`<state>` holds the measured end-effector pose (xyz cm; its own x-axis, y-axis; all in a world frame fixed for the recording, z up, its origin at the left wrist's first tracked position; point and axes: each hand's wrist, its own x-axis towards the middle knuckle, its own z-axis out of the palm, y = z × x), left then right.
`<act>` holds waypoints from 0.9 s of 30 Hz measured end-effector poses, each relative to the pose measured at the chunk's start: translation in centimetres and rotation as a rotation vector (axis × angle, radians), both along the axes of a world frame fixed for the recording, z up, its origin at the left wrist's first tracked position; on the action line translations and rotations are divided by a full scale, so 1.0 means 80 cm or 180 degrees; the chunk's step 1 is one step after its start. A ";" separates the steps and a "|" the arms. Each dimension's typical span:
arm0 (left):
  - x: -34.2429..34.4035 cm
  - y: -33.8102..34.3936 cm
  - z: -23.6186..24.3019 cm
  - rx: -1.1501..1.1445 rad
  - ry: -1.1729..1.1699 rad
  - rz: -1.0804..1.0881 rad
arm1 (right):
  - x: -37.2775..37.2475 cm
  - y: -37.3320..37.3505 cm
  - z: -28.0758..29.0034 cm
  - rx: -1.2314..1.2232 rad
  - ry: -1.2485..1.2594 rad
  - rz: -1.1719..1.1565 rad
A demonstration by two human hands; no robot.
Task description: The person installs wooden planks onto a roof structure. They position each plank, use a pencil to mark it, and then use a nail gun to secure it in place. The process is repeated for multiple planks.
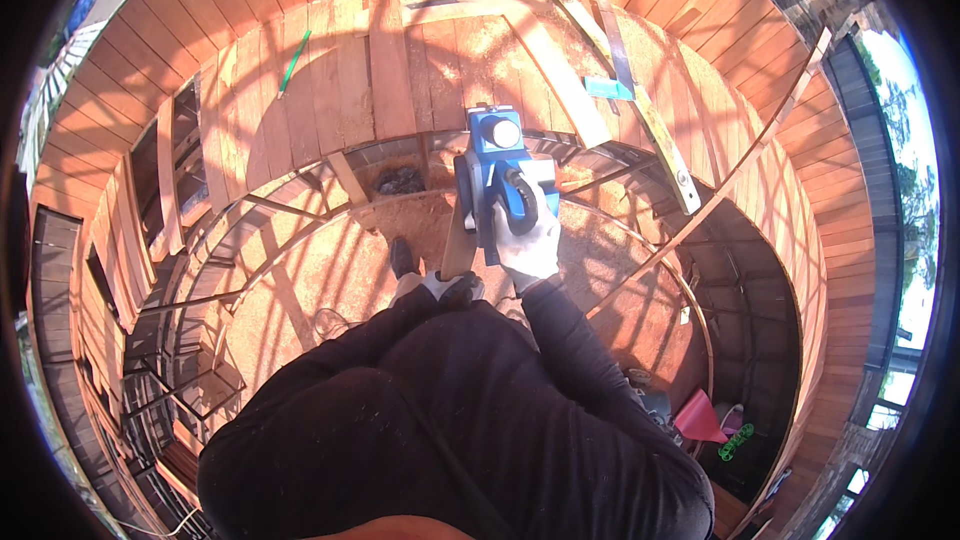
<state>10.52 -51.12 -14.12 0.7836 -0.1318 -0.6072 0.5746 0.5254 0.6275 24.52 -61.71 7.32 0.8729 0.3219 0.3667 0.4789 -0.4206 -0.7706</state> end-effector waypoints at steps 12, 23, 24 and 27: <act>0.007 -0.010 -0.070 -0.1102 -0.0240 0.0312 | 0.084 0.053 0.051 0.0433 -0.0142 0.0104; -0.004 0.002 -0.003 -0.0096 -0.0138 -0.0062 | 0.003 0.006 0.001 0.0124 0.0211 -0.0028; -0.002 0.002 -0.007 -0.0260 -0.0168 0.0015 | 0.023 0.018 -0.001 0.0454 0.0093 0.0054; -0.006 0.003 -0.026 -0.0689 -0.0158 0.0153 | 0.081 0.055 0.022 0.0343 0.0026 -0.0014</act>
<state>10.05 -50.85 -16.20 0.8204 -0.2166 -0.5292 0.5168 0.6770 0.5240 31.02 -57.29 9.11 0.8773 0.2771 0.3919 0.4707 -0.3372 -0.8153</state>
